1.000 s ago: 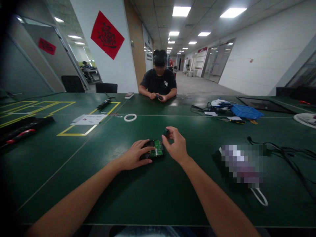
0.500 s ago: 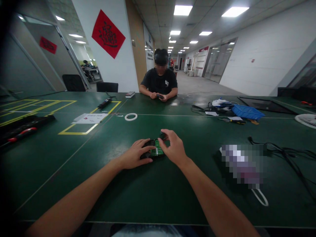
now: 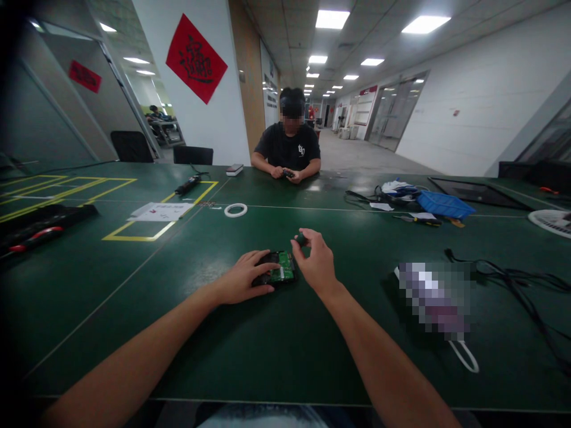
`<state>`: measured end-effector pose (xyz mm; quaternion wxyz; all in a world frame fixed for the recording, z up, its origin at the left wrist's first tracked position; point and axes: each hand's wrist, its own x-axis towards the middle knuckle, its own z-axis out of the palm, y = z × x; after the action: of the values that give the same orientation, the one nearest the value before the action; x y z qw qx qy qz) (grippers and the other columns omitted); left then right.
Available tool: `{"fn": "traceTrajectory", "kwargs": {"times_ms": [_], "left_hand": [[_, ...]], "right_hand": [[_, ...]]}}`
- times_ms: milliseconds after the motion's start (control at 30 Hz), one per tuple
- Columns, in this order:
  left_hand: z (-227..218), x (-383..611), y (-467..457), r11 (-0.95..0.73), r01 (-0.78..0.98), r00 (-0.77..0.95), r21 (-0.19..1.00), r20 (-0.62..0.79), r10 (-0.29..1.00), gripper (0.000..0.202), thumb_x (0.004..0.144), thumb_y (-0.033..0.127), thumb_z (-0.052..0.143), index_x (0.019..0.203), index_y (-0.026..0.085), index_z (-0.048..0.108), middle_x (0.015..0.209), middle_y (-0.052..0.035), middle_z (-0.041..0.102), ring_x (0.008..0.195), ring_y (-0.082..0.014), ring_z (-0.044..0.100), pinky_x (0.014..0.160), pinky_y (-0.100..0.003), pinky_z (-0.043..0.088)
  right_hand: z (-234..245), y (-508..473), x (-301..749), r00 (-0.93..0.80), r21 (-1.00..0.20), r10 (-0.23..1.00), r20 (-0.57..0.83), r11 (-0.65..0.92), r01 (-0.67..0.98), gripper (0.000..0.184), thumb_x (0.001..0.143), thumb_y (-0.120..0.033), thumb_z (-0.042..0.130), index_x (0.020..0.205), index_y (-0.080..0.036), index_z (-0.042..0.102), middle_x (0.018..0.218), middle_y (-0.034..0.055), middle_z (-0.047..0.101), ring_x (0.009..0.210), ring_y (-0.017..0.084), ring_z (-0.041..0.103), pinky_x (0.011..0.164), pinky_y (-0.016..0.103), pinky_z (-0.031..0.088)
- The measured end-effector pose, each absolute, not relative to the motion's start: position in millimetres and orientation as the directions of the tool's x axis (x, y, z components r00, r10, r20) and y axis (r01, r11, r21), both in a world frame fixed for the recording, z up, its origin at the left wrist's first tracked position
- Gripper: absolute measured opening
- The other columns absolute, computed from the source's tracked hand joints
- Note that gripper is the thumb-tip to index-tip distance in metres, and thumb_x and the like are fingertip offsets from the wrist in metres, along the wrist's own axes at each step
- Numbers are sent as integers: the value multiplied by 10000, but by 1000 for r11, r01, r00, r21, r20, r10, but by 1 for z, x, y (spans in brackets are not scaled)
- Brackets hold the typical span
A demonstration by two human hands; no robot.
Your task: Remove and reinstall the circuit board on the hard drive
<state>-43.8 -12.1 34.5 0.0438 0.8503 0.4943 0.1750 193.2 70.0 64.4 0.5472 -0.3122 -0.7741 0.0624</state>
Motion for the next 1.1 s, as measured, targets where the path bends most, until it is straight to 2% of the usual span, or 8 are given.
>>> {"fn": "traceTrajectory", "kwargs": {"times_ms": [100,233,367,567,733,900,1000,1100], "left_hand": [[34,-43,-12,-507,830,452,235,251,856,616,884,572,675,1439,349,526,1584,-123,338,1396,-394,381,1122,-588,340],[34,-43,-12,-504,830,445,240,259,857,613,877,554,692,1433,352,531,1582,-122,345,1394,-394,386,1118,-590,344],[35,-43,-12,-508,822,447,255,262,855,611,876,553,694,1430,352,536,1587,-115,345,1395,-391,387,1123,-586,340],[38,-42,-13,-501,831,446,241,249,860,611,886,563,678,1438,352,525,1585,-118,341,1399,-389,380,1129,-583,336],[40,-42,-14,-498,834,450,237,230,863,614,892,570,668,1444,351,517,1593,-120,323,1404,-393,369,1120,-586,346],[40,-42,-13,-502,833,453,234,232,861,609,896,572,662,1445,352,518,1601,-115,313,1399,-394,374,1123,-587,344],[39,-42,-14,-502,836,455,222,231,860,608,899,567,661,1445,341,519,1595,-124,319,1397,-390,376,1125,-577,347],[38,-42,-14,-504,835,453,221,243,858,606,897,562,665,1440,332,525,1586,-129,332,1393,-386,382,1123,-575,350]], "right_hand": [[68,69,195,-249,-378,519,818,811,447,273,939,-361,642,1179,-250,575,1110,93,673,915,226,706,835,422,634],[71,68,197,-335,-332,480,811,848,412,276,973,-300,568,1248,-274,554,1205,105,648,1071,243,677,914,430,611],[71,70,198,-278,-397,539,795,809,434,315,955,-358,618,1245,-259,542,1194,95,660,932,224,707,836,411,629],[78,65,203,-399,-308,496,771,840,448,334,977,-298,564,1309,-275,561,1138,95,636,895,214,676,850,409,606],[75,68,201,-273,-380,493,826,845,377,286,920,-326,668,1179,-254,571,1205,114,622,1064,250,666,851,427,622],[68,71,198,-284,-437,528,800,838,328,341,952,-325,620,1266,-248,511,1390,123,595,1141,249,680,922,445,616],[69,70,200,-293,-419,532,794,829,370,337,946,-335,630,1254,-240,531,1273,114,659,992,230,720,861,417,628],[74,68,203,-345,-341,494,798,842,418,323,924,-339,659,1224,-252,578,1127,94,666,917,224,698,830,414,616]]}}
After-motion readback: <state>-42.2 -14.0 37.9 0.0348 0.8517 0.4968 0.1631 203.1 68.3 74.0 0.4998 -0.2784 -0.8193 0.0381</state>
